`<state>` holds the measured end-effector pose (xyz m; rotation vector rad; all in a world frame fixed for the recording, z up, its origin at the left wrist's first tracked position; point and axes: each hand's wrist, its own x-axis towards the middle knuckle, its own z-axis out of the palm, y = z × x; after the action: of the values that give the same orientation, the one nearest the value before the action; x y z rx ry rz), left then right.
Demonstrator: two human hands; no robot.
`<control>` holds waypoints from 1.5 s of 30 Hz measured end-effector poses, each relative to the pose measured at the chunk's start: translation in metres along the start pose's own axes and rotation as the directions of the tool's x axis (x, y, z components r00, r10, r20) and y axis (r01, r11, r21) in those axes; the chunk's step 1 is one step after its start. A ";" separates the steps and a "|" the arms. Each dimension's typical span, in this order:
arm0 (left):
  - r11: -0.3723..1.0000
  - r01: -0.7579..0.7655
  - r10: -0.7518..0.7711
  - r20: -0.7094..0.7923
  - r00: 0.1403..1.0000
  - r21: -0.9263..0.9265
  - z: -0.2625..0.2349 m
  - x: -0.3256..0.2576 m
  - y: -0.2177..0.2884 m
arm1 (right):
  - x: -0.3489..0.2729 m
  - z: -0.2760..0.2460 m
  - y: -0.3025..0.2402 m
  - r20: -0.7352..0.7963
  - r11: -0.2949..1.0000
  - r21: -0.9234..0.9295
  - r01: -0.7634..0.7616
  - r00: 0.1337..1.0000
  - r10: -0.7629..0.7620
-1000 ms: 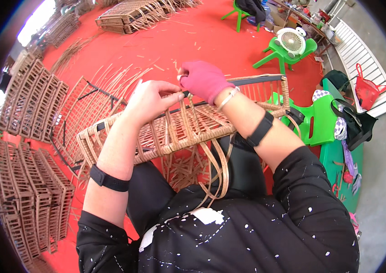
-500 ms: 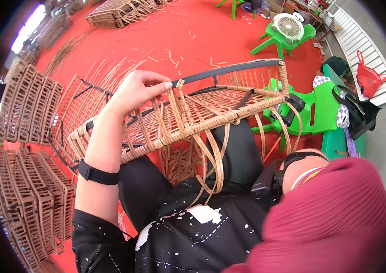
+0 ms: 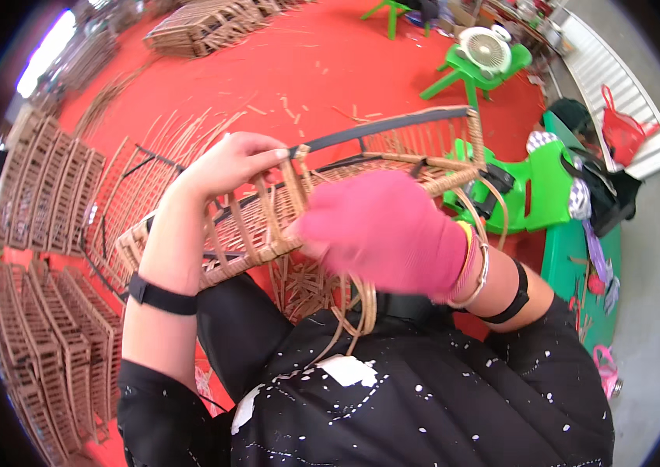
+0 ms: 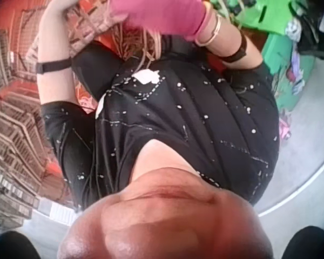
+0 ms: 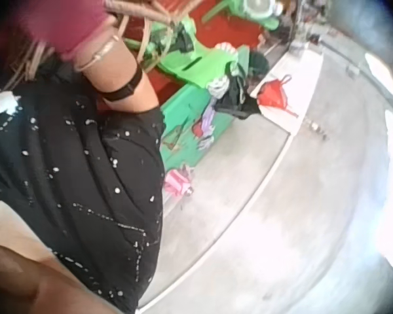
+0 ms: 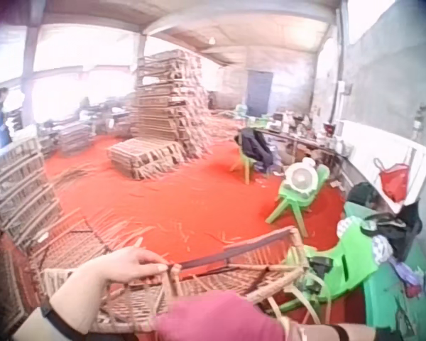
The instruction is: Weaving bamboo strips onto a chair frame and securing them with a stapler.
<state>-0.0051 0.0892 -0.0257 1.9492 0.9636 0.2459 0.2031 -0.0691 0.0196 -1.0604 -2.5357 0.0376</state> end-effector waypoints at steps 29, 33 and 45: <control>0.930 0.193 -0.129 0.212 0.969 -0.314 -0.005 0.014 -0.006 | 0.015 0.106 0.075 -0.368 0.996 0.069 -0.054 0.927 0.076; 0.946 0.147 -0.094 0.192 0.977 -0.288 -0.003 0.015 -0.008 | 0.016 0.105 0.086 -0.402 1.000 0.011 0.003 0.915 0.002; 0.994 -0.002 0.002 -0.001 1.000 0.112 0.004 0.013 -0.005 | 0.011 0.075 0.062 -0.444 0.999 -0.031 0.016 0.896 -0.028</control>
<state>0.0032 0.0970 -0.0345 2.0524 0.9952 0.1982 0.2113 -0.0080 -0.0563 -0.9237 -2.1352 -0.2226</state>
